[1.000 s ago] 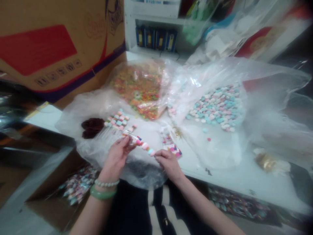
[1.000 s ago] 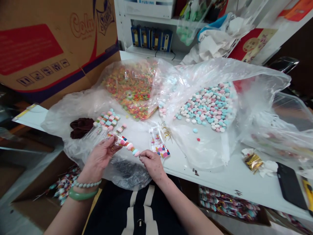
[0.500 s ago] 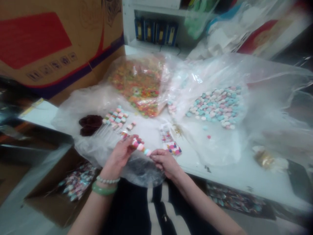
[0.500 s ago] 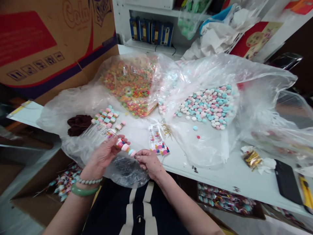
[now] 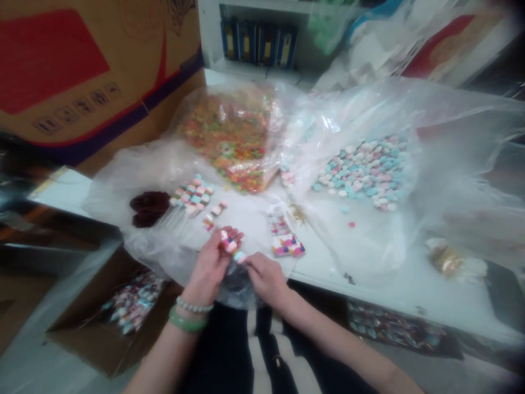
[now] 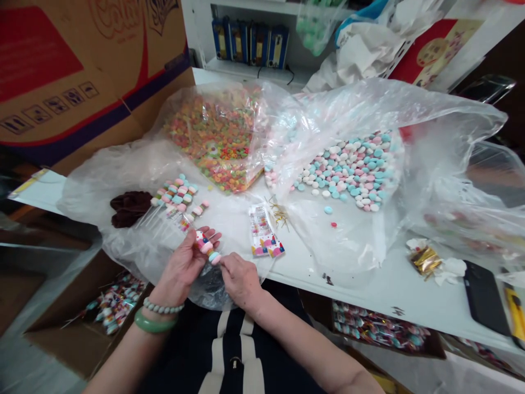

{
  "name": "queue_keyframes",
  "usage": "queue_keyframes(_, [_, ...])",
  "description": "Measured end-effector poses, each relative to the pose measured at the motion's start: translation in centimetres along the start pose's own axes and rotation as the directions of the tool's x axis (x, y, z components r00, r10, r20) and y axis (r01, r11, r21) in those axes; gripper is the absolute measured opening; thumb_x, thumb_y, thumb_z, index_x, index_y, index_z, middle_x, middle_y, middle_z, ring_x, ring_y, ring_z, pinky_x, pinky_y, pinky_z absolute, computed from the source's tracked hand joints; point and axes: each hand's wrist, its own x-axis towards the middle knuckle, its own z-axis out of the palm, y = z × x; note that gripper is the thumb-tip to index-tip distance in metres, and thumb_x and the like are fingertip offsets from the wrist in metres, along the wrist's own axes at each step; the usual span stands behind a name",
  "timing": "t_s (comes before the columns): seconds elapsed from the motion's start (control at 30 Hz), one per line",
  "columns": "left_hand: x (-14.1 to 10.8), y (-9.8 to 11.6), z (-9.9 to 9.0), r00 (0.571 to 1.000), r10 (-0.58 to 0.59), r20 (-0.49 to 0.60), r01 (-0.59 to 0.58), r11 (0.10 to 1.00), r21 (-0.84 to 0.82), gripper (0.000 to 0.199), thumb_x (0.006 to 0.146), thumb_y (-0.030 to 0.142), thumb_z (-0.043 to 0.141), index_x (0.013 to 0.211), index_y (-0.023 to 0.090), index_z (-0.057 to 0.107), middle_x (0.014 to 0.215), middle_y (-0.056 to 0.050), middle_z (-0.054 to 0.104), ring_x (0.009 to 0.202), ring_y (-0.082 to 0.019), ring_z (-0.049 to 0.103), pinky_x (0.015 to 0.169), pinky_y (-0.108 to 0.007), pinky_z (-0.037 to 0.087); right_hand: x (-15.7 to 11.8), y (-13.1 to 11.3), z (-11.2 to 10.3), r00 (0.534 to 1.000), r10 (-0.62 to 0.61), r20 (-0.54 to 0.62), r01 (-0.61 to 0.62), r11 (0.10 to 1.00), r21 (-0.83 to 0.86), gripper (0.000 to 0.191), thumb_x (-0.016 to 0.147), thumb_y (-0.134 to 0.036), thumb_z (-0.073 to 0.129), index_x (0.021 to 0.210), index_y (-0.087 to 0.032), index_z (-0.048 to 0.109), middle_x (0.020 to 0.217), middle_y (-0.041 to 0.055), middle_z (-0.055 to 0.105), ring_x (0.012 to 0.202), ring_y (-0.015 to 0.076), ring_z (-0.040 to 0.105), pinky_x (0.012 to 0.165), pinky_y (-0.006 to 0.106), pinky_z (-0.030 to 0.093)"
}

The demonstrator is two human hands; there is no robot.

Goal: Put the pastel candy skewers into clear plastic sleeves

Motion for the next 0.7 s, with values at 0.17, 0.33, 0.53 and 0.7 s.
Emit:
queue_keyframes(0.17, [-0.3,-1.0,-0.4,0.993,0.049,0.108,-0.065,0.987,0.149,0.022,0.084,0.031,0.071,0.088,0.009,0.071,0.083,-0.012,0.072,0.077,-0.021,0.07,0.07,-0.029,0.057,1.6,-0.5,-0.1,0.918,0.375,0.129,-0.382,0.751,0.538,0.009,0.076,-0.022,0.06,0.077,-0.02,0.069,0.064,-0.0019,0.057,0.059,0.0121,0.05,0.056,0.024,0.039])
queue_keyframes(0.33, [-0.3,-0.8,-0.4,0.984,-0.132,0.116,0.111,0.979,0.172,0.028,0.091,0.035,0.062,0.091,0.008,0.07,0.09,-0.015,0.072,0.072,-0.019,0.068,0.065,-0.03,0.056,2.0,-0.7,-0.2,0.803,0.517,0.297,-0.509,0.334,0.793,0.016,0.063,-0.027,0.07,0.072,-0.015,0.064,0.055,-0.0061,0.045,0.045,0.0047,0.029,0.042,0.019,0.016])
queue_keyframes(0.53, [0.1,1.4,0.2,0.983,-0.057,0.175,0.062,0.998,-0.027,0.023,0.096,0.032,0.054,0.1,0.013,0.066,0.1,-0.011,0.069,0.091,-0.024,0.068,0.083,-0.039,0.057,2.2,-1.2,-0.8,0.758,0.566,0.324,-0.575,0.344,0.743,0.019,0.058,-0.028,0.071,0.069,-0.014,0.064,0.05,-0.0072,0.043,0.042,0.0042,0.029,0.039,0.019,0.015])
queue_keyframes(0.7, [-0.3,-0.8,1.5,0.991,-0.006,0.132,0.011,0.999,-0.037,0.021,0.094,0.03,0.058,0.079,0.015,0.061,0.07,-0.003,0.06,0.065,-0.016,0.062,0.061,-0.028,0.054,2.8,-2.1,-0.3,0.746,0.613,0.259,-0.552,0.353,0.756,0.016,0.055,-0.027,0.067,0.066,-0.016,0.062,0.048,-0.0078,0.042,0.043,0.0049,0.03,0.04,0.019,0.016])
